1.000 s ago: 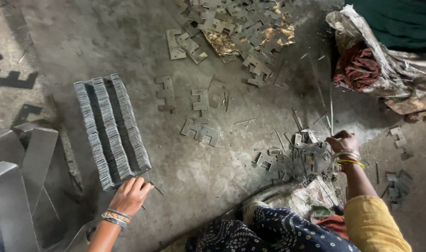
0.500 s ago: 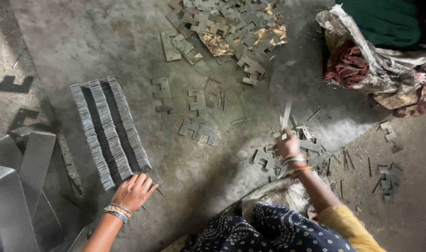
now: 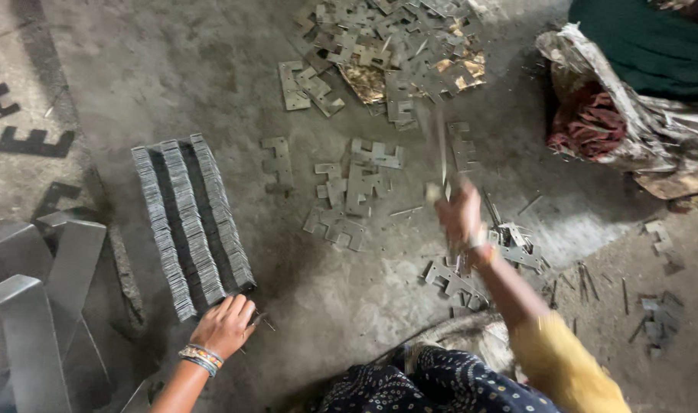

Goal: The person sits on the floor and repeatedly picks up small metal brackets from a scattered pile, aligns them, and stacks them into neat columns. The person occasionally uses a metal rod to sweep and gather loose pieces before continuing to stack them.

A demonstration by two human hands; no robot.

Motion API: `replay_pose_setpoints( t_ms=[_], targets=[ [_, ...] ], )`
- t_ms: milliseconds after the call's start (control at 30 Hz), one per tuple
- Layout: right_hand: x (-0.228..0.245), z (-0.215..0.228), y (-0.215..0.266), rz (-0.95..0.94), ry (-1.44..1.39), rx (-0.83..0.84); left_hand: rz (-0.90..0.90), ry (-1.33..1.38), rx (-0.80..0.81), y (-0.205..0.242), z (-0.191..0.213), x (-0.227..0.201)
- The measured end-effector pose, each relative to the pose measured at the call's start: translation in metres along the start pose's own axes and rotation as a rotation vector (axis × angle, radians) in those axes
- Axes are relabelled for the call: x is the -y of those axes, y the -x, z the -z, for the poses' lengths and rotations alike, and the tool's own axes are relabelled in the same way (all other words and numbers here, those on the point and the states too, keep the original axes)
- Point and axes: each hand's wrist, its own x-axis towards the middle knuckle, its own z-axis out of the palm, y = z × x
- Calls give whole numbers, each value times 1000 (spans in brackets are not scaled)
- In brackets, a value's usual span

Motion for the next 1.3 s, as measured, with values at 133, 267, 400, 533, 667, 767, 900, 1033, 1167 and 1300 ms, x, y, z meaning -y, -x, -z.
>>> replay_pose_setpoints(
  t_ms=[133,267,400,533,667,767,900,1033,1167,1300],
  targets=[
    [-3,-27,-190,-54,38,-30,19,-1,14,-1,-5,-1],
    [-17,-70,-232,47,384,-74,57,11,93,-1,-9,3],
    [-5,-62,-146,-27,311,132,44,37,22,6,-17,4],
    [40,-5,-29,-250,67,202,15,13,41,10,-21,8],
    [81,21,54,-286,92,244,27,-13,69,9,-18,8],
    [92,40,92,-313,97,283,85,68,155,4,-14,3],
    [94,50,99,-193,47,181,81,83,109,8,-9,3],
    [83,29,54,-19,153,97,37,45,79,7,-16,4],
    [60,-34,-54,-181,72,136,23,10,23,7,-15,5],
    [49,-106,-177,87,141,38,61,57,62,0,-7,0]
  ],
)
